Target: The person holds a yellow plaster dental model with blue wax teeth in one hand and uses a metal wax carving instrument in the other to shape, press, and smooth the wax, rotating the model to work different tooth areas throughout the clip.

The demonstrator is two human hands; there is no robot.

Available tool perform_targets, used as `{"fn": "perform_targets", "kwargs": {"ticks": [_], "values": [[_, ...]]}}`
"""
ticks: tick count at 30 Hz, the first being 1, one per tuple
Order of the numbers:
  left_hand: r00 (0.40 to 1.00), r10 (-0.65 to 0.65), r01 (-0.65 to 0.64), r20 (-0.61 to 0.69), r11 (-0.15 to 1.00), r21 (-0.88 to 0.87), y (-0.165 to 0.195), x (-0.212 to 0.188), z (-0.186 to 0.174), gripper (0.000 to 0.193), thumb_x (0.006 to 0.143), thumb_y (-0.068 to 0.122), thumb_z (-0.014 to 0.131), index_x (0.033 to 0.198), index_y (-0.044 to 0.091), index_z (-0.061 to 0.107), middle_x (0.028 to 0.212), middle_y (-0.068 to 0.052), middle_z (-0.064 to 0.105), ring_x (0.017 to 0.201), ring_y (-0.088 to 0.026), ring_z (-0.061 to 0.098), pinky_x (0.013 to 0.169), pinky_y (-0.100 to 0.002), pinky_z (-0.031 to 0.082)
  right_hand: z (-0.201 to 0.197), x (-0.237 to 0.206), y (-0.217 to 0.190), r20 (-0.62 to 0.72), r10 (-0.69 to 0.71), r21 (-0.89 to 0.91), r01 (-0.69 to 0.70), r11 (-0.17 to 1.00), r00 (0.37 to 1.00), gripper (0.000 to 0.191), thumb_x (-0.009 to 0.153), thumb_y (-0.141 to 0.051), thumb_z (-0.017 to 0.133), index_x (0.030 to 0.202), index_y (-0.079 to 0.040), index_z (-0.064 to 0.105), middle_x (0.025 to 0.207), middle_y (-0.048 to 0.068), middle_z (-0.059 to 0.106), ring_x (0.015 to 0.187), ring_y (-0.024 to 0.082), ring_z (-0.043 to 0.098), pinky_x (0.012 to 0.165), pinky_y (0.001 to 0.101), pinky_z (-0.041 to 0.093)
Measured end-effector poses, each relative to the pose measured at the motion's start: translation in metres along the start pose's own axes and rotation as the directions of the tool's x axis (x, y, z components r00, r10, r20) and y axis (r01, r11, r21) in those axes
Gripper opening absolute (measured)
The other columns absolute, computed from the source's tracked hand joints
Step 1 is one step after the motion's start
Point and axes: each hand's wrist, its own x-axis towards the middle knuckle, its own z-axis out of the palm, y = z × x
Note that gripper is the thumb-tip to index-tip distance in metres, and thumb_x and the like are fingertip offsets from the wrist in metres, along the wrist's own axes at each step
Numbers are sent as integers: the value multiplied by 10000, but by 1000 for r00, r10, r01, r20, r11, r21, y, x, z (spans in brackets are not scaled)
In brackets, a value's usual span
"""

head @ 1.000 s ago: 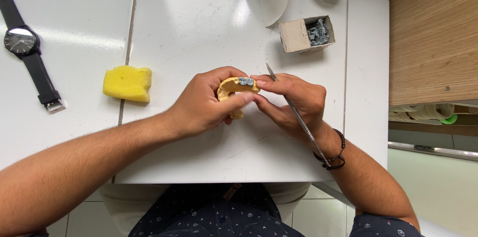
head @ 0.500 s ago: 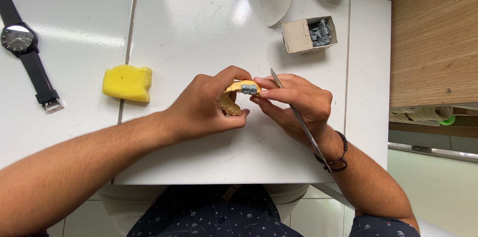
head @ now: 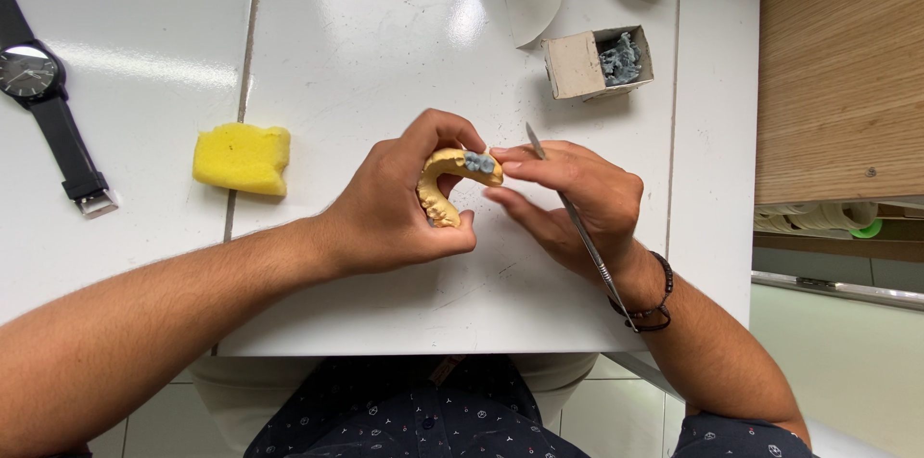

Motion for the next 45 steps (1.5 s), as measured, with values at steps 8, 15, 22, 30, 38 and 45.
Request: {"fn": "perform_targets", "kwargs": {"ticks": [8, 15, 22, 30, 38, 45], "values": [[991, -126, 126, -52, 992, 5, 5, 1, 1, 552, 730, 117, 787, 1169, 27, 464, 858, -48, 587, 698, -107, 608, 589, -255, 500, -4, -7, -13, -110, 117, 231, -90, 969, 987, 369, 1136, -305, 459, 1165, -18, 688, 1094, 113, 679, 931, 174, 757, 791, 289, 667], [985, -141, 144, -101, 990, 15, 11, -4, 9, 546, 737, 165, 823, 1128, 21, 470, 795, -35, 591, 676, -106, 615, 577, -260, 499, -5, -7, -19, -40, 112, 68, -110, 992, 993, 250, 877, 85, 841, 1035, -9, 673, 1049, 163, 752, 945, 209, 785, 764, 280, 675], [991, -77, 83, -107, 995, 51, 15, -6, 13, 544, 759, 167, 818, 1129, -1, 457, 839, -68, 615, 689, -126, 671, 583, -260, 541, 0, -4, -26, -82, 99, 107, -91, 990, 992, 204, 909, 86, 803, 975, 6, 628, 1024, 187, 749, 1059, 292, 780, 957, 417, 680], [989, -75, 81, -131, 996, 42, 17, -8, 16, 553, 767, 167, 820, 1136, -7, 446, 843, -77, 622, 688, -132, 682, 589, -263, 553, 4, -8, -30, -99, 73, 36, -70, 997, 992, 217, 910, 74, 804, 969, 10, 606, 990, 203, 749, 1067, 324, 772, 903, 395, 688], [990, -51, 56, -132, 998, 31, 18, -9, 17, 541, 774, 154, 806, 1131, -8, 434, 863, -73, 602, 703, -121, 653, 580, -251, 532, 6, -8, -30, -109, 99, 58, -94, 994, 989, 211, 932, 71, 798, 976, 5, 602, 1012, 204, 750, 1067, 312, 776, 901, 378, 689], [991, -53, 57, -124, 998, 28, 17, -10, 17, 539, 771, 144, 798, 1132, -6, 427, 862, -69, 593, 690, -106, 642, 561, -237, 520, 6, -7, -32, -82, 100, 35, -98, 995, 992, 221, 936, 72, 804, 972, -1, 598, 1013, 195, 754, 1078, 309, 776, 903, 370, 692]]}}
